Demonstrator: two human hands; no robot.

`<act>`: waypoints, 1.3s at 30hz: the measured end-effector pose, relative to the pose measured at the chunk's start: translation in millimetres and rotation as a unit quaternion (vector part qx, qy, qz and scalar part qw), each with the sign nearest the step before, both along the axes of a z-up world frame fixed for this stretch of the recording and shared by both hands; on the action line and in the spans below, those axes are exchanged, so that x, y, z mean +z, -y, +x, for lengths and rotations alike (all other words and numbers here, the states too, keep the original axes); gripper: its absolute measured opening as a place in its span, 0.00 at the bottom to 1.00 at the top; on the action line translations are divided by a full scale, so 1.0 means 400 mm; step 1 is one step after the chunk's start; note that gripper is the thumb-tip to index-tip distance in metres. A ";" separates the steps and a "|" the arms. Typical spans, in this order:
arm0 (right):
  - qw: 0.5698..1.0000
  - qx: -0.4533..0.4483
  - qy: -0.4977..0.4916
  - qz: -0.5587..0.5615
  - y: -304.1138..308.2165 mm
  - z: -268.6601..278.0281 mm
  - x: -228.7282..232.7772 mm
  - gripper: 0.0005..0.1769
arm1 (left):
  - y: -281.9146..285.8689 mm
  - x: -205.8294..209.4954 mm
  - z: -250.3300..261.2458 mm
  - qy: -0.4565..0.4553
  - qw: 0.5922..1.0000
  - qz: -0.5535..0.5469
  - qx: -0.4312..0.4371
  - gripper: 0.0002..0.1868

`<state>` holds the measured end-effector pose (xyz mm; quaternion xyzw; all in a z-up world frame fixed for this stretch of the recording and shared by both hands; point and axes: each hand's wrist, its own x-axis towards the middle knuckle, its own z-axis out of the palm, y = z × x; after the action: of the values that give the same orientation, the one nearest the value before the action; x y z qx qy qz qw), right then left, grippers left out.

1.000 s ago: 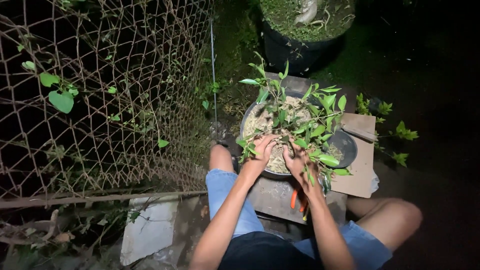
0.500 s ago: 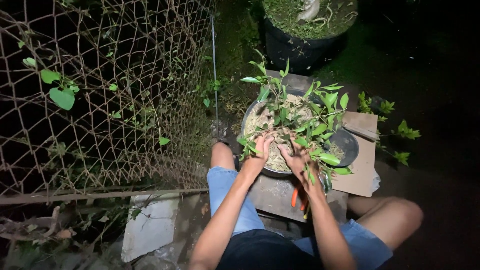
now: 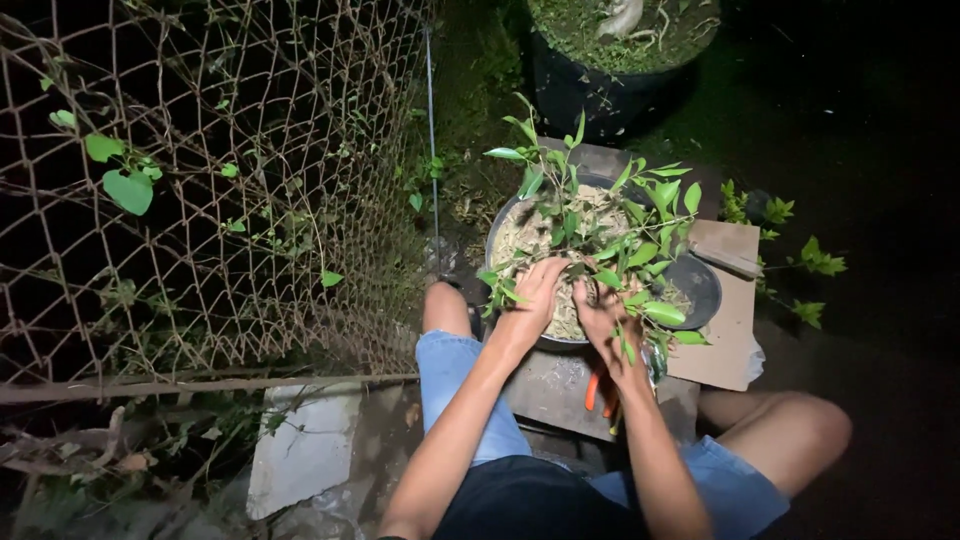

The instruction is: The person is carefully arranging the branches of a bonsai tree and smoothing the substrate in the pot by hand.

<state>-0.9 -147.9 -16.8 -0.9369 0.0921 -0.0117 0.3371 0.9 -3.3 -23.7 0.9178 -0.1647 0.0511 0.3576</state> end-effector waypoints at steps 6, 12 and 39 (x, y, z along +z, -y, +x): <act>0.972 0.067 0.190 -0.117 0.039 0.016 -0.141 0.21 | 0.025 -0.137 0.053 0.117 0.989 -0.075 0.048 0.18; 0.996 0.011 0.080 -0.034 0.042 0.029 -0.265 0.27 | -0.009 0.083 -0.011 0.011 0.983 -0.172 0.056 0.13; 0.587 -0.001 0.302 -0.751 0.144 -0.048 -0.265 0.27 | 0.015 -0.084 0.036 0.091 0.993 -0.079 0.016 0.27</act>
<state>-20.1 -205.6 -122.7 -0.7996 -0.0556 -0.3590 -0.4783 15.1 -9.5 -57.4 0.8806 -0.1773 0.1534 0.4118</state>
